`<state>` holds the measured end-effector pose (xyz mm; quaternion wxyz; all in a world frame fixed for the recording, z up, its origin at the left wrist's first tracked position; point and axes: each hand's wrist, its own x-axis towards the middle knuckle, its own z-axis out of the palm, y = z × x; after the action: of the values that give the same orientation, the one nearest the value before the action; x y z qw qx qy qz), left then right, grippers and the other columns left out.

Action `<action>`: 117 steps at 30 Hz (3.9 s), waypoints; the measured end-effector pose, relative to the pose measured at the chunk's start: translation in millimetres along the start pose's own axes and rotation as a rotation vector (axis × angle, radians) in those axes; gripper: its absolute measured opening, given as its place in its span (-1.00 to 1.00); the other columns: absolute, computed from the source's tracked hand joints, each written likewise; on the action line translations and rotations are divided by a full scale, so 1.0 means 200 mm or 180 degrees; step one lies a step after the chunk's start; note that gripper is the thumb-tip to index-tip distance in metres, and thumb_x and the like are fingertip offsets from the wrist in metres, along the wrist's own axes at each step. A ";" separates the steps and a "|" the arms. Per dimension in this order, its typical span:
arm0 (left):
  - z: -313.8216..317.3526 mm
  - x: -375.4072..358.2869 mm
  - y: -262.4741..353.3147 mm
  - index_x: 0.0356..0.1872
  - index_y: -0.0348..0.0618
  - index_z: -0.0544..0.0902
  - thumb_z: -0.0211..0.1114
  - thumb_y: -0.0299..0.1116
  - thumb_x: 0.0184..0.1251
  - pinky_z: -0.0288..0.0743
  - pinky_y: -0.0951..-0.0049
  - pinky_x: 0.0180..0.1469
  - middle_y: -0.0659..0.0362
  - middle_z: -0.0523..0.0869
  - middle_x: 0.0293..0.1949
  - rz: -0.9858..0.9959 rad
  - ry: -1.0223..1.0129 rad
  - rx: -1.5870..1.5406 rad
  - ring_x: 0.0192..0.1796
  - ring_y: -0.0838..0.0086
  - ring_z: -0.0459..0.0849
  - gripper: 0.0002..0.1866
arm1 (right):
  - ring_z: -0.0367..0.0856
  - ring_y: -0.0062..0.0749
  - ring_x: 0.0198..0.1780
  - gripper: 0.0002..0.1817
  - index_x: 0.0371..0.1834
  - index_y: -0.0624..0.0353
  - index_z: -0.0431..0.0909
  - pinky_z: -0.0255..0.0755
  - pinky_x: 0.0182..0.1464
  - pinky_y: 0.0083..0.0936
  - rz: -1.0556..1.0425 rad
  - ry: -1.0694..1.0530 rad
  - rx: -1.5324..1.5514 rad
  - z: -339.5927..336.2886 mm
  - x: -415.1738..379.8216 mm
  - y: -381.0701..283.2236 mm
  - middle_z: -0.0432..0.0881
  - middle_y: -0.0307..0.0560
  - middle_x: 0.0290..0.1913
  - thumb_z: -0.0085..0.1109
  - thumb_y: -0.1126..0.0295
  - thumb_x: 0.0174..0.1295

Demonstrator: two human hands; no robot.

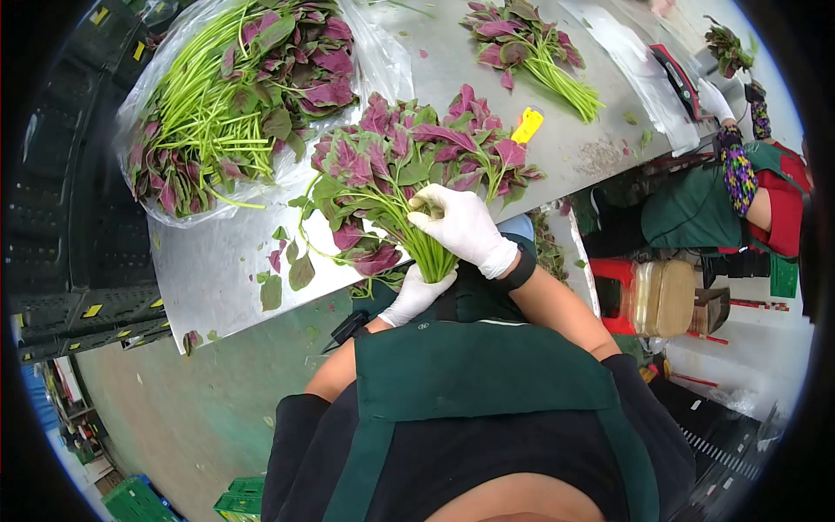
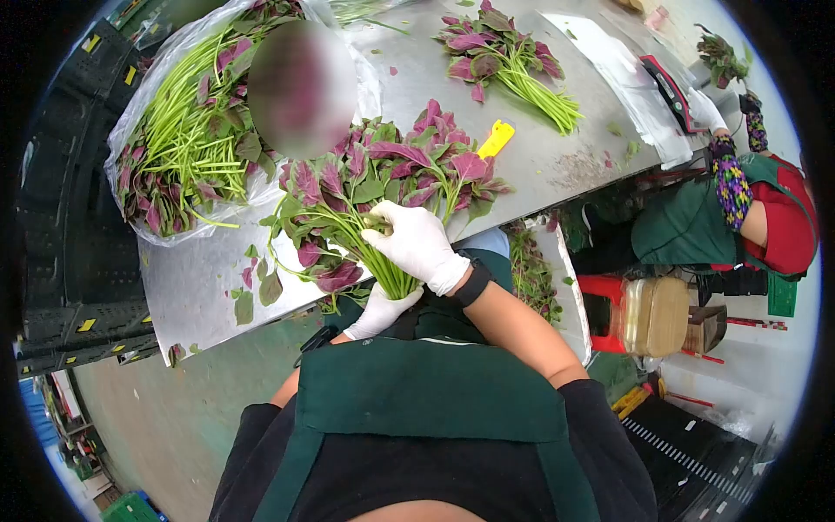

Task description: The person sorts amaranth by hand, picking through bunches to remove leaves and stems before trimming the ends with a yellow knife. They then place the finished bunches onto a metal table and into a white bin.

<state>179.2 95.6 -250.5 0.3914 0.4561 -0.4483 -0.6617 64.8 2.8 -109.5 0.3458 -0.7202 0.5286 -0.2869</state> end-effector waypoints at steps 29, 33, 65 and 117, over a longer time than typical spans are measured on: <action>-0.01 0.00 0.00 -0.01 -0.25 0.65 0.42 -0.41 0.29 0.52 0.49 0.09 0.23 0.75 -0.08 -0.0102 -0.0038 0.0025 -0.03 0.58 0.67 -0.71 | 0.67 -0.49 -0.40 -0.85 -0.16 0.28 0.61 0.52 -0.29 -0.54 -0.0576 0.0046 -0.0223 -0.08 -0.06 0.10 0.65 -0.08 -0.43 0.22 0.46 0.26; -0.02 0.00 -0.02 0.03 -0.24 0.64 0.41 -0.40 0.31 0.50 0.52 0.10 0.23 0.74 -0.07 -0.0088 -0.0110 0.0026 -0.01 0.59 0.64 -0.69 | 0.64 -0.05 -0.32 -0.84 -0.23 0.16 0.52 0.51 -0.26 -0.25 -0.1380 0.0042 -0.1364 -0.09 -0.02 0.11 0.60 -0.01 -0.42 0.19 0.47 0.11; 0.01 0.01 -0.01 -0.06 -0.32 0.68 0.42 -0.53 0.24 0.54 0.48 0.10 0.18 0.77 -0.13 -0.0012 0.0034 -0.0034 -0.06 0.54 0.71 -0.75 | 0.74 -0.34 -0.20 -0.66 -0.05 0.19 0.66 0.57 -0.09 -0.42 0.1117 0.0212 0.0368 -0.46 -0.44 0.32 0.75 0.02 -0.23 0.29 0.18 0.26; 0.00 0.01 -0.03 -0.13 -0.26 0.66 0.40 -0.56 0.25 0.54 0.50 0.04 0.23 0.75 -0.18 0.0013 0.0071 0.0196 -0.10 0.56 0.69 -0.81 | 0.63 -0.40 -0.49 -0.79 -0.33 0.22 0.63 0.49 -0.38 -0.41 0.0457 -0.0291 0.0817 -0.25 0.33 0.13 0.67 -0.09 -0.51 0.28 0.28 0.16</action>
<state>178.1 95.4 -257.7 0.3835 0.4744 -0.4650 -0.6416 30.1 -74.5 -97.8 0.4783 -0.6428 0.5214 -0.2936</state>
